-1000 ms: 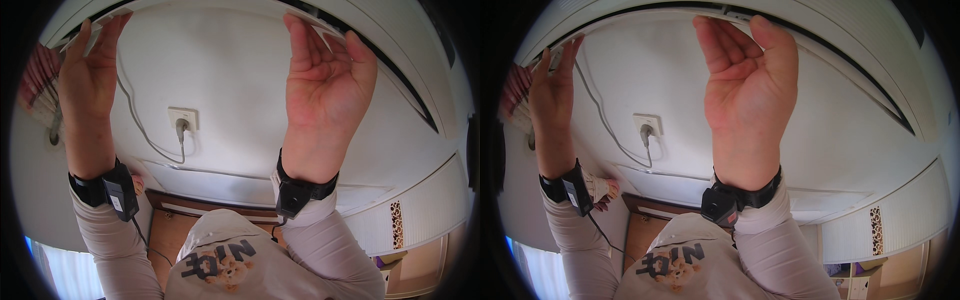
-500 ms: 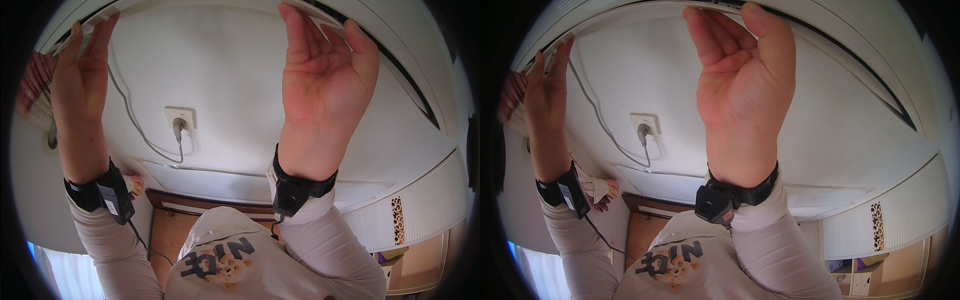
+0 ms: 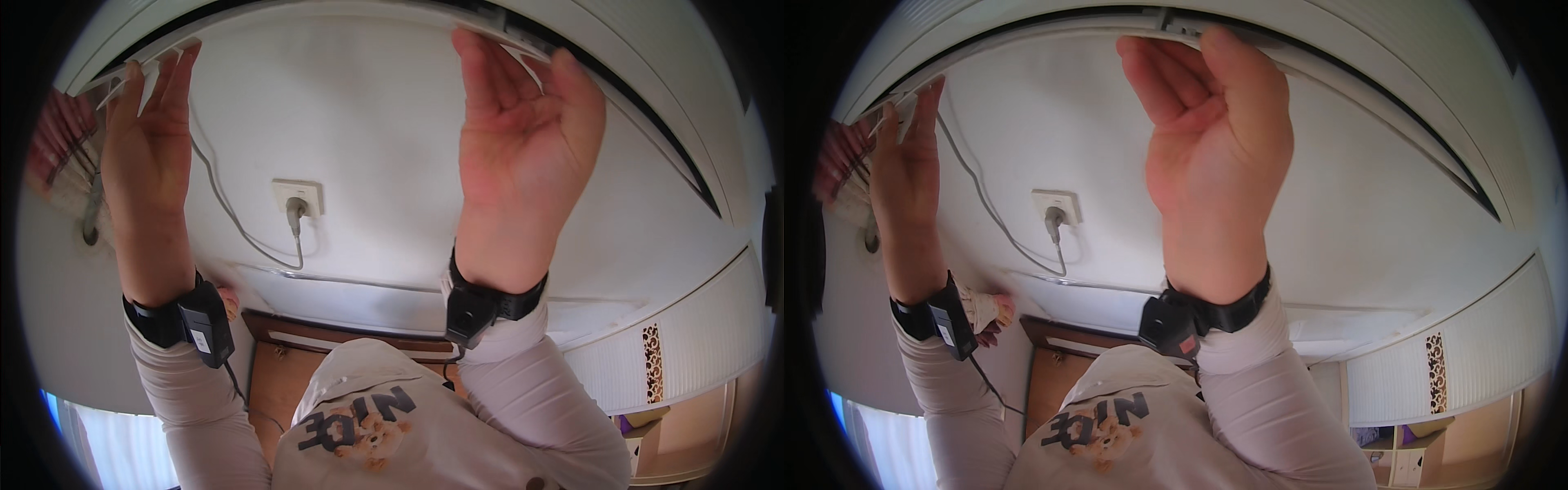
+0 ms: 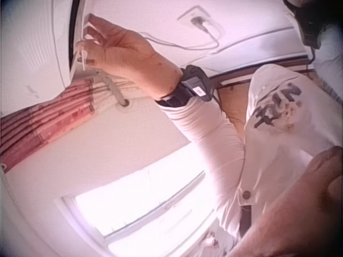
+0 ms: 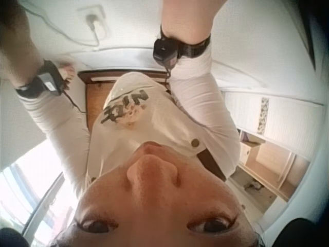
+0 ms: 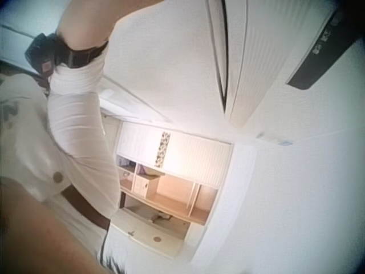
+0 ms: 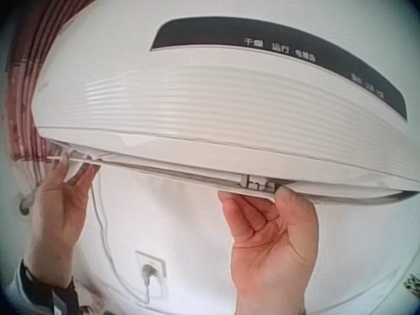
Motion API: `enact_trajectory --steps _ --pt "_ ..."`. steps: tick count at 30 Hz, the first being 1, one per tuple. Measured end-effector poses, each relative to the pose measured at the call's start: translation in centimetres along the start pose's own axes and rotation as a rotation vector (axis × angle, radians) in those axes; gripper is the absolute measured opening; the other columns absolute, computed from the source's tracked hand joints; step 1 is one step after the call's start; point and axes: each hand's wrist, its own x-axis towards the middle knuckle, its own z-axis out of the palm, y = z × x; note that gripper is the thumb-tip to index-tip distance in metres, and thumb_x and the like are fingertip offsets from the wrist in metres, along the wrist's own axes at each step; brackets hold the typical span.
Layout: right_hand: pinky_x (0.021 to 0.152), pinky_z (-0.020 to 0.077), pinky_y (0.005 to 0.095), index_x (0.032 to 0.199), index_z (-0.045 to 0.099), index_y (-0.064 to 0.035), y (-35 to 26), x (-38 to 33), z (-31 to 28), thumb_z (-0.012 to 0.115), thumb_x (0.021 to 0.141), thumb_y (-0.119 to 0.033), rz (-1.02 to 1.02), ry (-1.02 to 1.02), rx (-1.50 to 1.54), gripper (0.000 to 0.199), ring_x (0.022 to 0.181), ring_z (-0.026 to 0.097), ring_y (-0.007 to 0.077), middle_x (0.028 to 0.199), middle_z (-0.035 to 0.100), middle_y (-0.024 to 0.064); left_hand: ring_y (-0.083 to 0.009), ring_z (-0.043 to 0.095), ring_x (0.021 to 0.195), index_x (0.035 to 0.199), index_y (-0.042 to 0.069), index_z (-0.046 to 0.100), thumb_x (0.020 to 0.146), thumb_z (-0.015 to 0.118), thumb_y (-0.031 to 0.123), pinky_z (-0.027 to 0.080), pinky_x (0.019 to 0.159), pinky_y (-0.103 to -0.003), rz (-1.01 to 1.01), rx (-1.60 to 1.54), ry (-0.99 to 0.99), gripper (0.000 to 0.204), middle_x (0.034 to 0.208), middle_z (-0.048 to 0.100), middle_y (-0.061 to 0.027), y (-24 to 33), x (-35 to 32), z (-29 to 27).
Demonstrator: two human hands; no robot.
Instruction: The person moves a trash bin, then removes a white plastic cover from a wall-mounted air conditioner. They insert a long white plastic strip into the unit, align and snap it into place, and close the cover. The person then picks up a small decorative object from the bed and walks out of the room.
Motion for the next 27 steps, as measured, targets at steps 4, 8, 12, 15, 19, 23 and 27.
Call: enact_trajectory --steps 4,8,12,15,19,23,27 --pt "0.082 0.0544 0.0394 0.088 0.058 0.0015 -0.4 -0.1 0.0 0.055 0.087 -0.016 0.029 -0.049 -0.036 0.018 0.086 0.066 0.0336 0.088 0.066 0.0202 -0.0348 0.054 0.111 0.109 -0.005 0.036 0.092 0.053 0.003 0.048 0.1 -0.046 0.099 0.007 -0.054 0.026 0.108 0.05 -0.0212 0.0 0.1 0.2" --pt "0.081 0.0547 0.0379 0.088 0.058 0.0014 -0.4 0.0 0.0 0.055 0.087 -0.017 0.028 -0.038 -0.066 0.019 0.087 0.066 0.0338 0.089 0.066 0.0207 -0.0328 0.05 0.114 0.11 -0.005 0.036 0.091 0.055 0.003 0.047 0.1 -0.048 0.009 0.034 -0.081 0.028 0.108 0.049 -0.0181 0.2 0.4 0.1" --pt "0.081 0.0547 0.0377 0.089 0.058 0.0005 -0.5 0.1 -0.2 0.054 0.087 -0.018 0.027 -0.069 -0.082 0.019 0.088 0.066 0.0339 0.088 0.066 0.02 -0.0354 0.051 0.114 0.112 -0.006 0.037 0.092 0.054 0.004 0.048 0.1 -0.045 0.016 0.029 -0.044 0.028 0.111 0.048 -0.0222 0.1 0.5 -0.2" --pt "0.08 0.0548 0.0381 0.09 0.058 -0.0003 -0.7 0.2 -0.5 0.054 0.087 -0.018 0.067 -0.073 -0.107 0.018 0.087 0.066 0.0337 0.087 0.067 0.0179 -0.0359 0.052 0.114 0.112 -0.006 0.039 0.093 0.053 0.006 0.049 0.099 -0.044 -0.01 -0.012 -0.048 0.027 0.112 0.049 -0.0246 0.0 0.5 -0.4" --pt "0.08 0.055 0.0379 0.093 0.059 -0.0007 -0.7 0.4 -1.1 0.054 0.086 -0.016 0.081 -0.109 -0.129 0.018 0.086 0.067 0.0321 0.087 0.067 0.0147 -0.0353 0.052 0.115 0.11 -0.005 0.043 0.094 0.051 0.009 0.05 0.097 -0.045 -0.006 -0.043 -0.06 0.023 0.113 0.051 -0.024 -0.4 -0.1 -0.5" --pt "0.077 0.0572 0.0361 0.102 0.058 0.0045 -0.6 0.7 -1.3 0.053 0.086 -0.021 0.072 -0.141 -0.133 0.03 0.089 0.066 0.0356 0.093 0.065 0.0221 -0.0344 0.051 0.116 0.108 -0.002 0.045 0.094 0.051 0.01 0.051 0.096 -0.045 0.065 -0.042 -0.023 0.02 0.111 0.054 -0.0198 -0.9 -0.2 0.0" --pt "0.076 0.0579 0.0354 0.104 0.058 0.0071 -0.4 0.6 -1.1 0.055 0.085 -0.022 0.03 -0.12 -0.094 0.035 0.09 0.065 0.0378 0.094 0.064 0.0254 -0.0335 0.049 0.118 0.108 -0.001 0.045 0.093 0.053 0.009 0.051 0.096 -0.044 0.079 -0.059 -0.058 0.02 0.112 0.054 -0.0175 -0.8 0.1 0.8"
